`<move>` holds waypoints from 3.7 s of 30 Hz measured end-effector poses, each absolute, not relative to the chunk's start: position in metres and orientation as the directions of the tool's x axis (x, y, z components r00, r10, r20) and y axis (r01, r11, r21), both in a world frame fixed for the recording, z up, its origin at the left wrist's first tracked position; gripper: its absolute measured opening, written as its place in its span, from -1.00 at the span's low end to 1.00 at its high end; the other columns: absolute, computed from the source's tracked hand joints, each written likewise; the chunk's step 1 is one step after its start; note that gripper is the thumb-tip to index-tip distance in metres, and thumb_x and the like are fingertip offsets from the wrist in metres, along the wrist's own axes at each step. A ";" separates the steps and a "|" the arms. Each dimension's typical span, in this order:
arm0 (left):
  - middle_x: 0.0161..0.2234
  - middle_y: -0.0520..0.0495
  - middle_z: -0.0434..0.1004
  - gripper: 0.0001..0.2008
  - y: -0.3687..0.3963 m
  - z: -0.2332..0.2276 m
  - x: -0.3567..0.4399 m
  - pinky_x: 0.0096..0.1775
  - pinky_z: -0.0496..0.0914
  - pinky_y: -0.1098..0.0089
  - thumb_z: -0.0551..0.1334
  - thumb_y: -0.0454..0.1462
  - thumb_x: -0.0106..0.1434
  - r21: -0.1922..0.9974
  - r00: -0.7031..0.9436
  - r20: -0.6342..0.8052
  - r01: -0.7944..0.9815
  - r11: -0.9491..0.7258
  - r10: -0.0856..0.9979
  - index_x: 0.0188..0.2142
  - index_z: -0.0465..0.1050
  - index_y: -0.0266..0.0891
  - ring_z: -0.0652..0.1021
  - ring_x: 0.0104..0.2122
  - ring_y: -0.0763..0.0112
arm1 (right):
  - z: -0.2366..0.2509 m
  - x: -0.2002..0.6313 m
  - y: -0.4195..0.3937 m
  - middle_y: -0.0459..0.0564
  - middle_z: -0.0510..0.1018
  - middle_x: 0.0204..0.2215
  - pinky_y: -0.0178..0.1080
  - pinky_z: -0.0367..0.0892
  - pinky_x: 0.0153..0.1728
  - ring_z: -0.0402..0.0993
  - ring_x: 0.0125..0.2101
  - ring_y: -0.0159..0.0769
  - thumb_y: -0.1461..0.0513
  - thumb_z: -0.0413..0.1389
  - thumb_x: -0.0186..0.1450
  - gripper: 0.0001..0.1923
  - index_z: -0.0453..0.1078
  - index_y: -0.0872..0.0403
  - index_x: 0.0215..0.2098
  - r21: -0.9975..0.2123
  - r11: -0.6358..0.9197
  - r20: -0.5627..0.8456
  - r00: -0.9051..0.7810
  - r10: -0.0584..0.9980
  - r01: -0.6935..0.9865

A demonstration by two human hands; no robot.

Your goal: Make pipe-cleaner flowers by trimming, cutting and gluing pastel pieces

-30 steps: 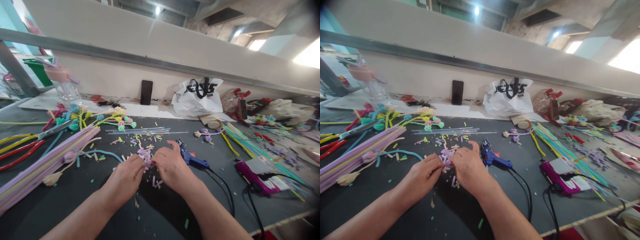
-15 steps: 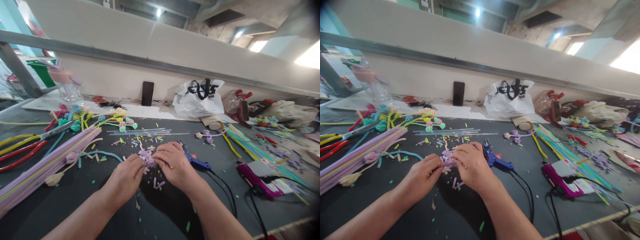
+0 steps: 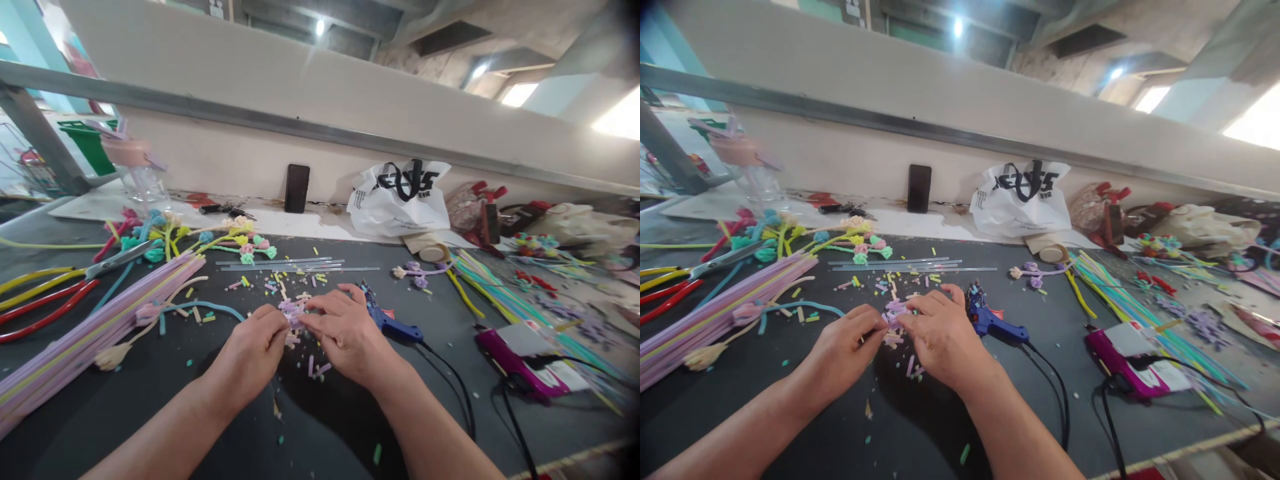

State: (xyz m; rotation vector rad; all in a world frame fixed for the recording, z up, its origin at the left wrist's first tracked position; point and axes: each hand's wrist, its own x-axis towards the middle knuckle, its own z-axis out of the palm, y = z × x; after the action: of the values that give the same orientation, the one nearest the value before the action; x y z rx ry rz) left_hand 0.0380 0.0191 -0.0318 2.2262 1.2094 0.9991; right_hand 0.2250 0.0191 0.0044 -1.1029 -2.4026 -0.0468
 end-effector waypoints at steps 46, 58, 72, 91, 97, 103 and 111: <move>-0.44 -0.06 0.37 -0.76 0.017 -0.029 0.034 -0.32 0.38 0.40 -0.02 -0.43 0.26 0.181 0.477 0.666 0.642 -0.745 0.573 -0.46 0.32 -0.24 0.40 -0.32 0.37 | -0.013 0.245 -0.031 0.01 0.44 -0.41 -0.28 0.34 -0.35 0.43 -0.37 -0.27 0.39 0.02 0.04 -0.82 0.27 0.04 -0.39 -0.478 0.601 0.680 -0.163 0.714 0.641; -0.44 -0.05 0.39 -0.75 0.016 -0.026 0.033 -0.32 0.40 0.45 -0.03 -0.44 0.22 0.212 0.418 0.631 0.717 -0.664 0.654 -0.48 0.32 -0.20 0.44 -0.40 0.44 | -0.022 0.248 -0.033 -0.08 0.35 -0.58 -0.29 0.26 -0.51 0.32 -0.54 -0.32 0.36 -0.01 0.05 -0.90 0.22 0.03 -0.51 -0.453 0.557 0.581 -0.244 0.777 0.696; -0.38 -0.04 0.39 -0.76 0.012 -0.025 0.034 -0.39 0.41 0.45 -0.04 -0.44 0.22 0.210 0.467 0.519 0.743 -0.636 0.716 -0.39 0.35 -0.21 0.47 -0.46 0.47 | -0.022 0.246 -0.034 -0.14 0.21 -0.63 -0.33 0.04 -0.58 0.20 -0.58 -0.38 0.36 -0.01 -0.02 -0.83 0.06 0.03 -0.62 -0.377 0.506 0.554 -0.249 0.795 0.776; -0.37 -0.03 0.41 -0.75 0.012 -0.029 0.035 -0.34 0.40 0.41 -0.04 -0.44 0.23 0.206 0.487 0.466 0.752 -0.626 0.739 -0.41 0.36 -0.21 0.43 -0.46 0.45 | -0.024 0.249 -0.034 -0.16 0.17 -0.63 -0.34 -0.01 -0.58 0.16 -0.59 -0.41 0.38 0.01 -0.02 -0.77 0.00 0.03 -0.62 -0.371 0.513 0.558 -0.256 0.790 0.774; -0.38 -0.03 0.39 -0.73 0.013 -0.029 0.035 -0.29 0.38 0.43 -0.06 -0.44 0.24 0.220 0.474 0.494 0.743 -0.632 0.729 -0.41 0.36 -0.21 0.44 -0.42 0.45 | -0.029 0.251 -0.033 -0.17 0.15 -0.62 -0.35 0.00 -0.56 0.15 -0.58 -0.41 0.38 0.02 -0.01 -0.76 0.00 0.04 -0.61 -0.393 0.486 0.556 -0.219 0.802 0.781; -0.44 0.00 0.33 -0.76 0.019 -0.031 0.036 -0.33 0.32 0.47 -0.02 -0.40 0.24 0.462 0.367 0.519 0.640 -0.614 0.772 -0.50 0.31 -0.22 0.41 -0.43 0.49 | -0.026 0.252 -0.035 -0.18 0.13 -0.60 -0.36 0.01 -0.58 0.13 -0.60 -0.44 0.40 0.00 0.00 -0.78 0.01 0.04 -0.60 -0.427 0.487 0.598 -0.166 0.784 0.762; -0.50 0.04 0.35 -0.83 0.023 -0.026 0.038 -0.39 0.27 0.50 0.09 -0.38 0.17 0.664 0.236 0.489 0.523 -0.534 0.840 -0.54 0.34 -0.24 0.40 -0.47 0.51 | -0.025 0.250 -0.035 -0.15 0.16 -0.60 -0.32 0.02 -0.56 0.16 -0.57 -0.38 0.37 0.01 -0.01 -0.78 0.00 0.03 -0.59 -0.423 0.510 0.546 -0.239 0.803 0.749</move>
State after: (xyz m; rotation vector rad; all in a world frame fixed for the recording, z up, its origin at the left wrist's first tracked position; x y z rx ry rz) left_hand 0.0379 0.0231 -0.0257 2.1530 1.2562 1.2069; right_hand 0.2501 -0.0348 -0.0253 -1.2660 -2.0173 0.0941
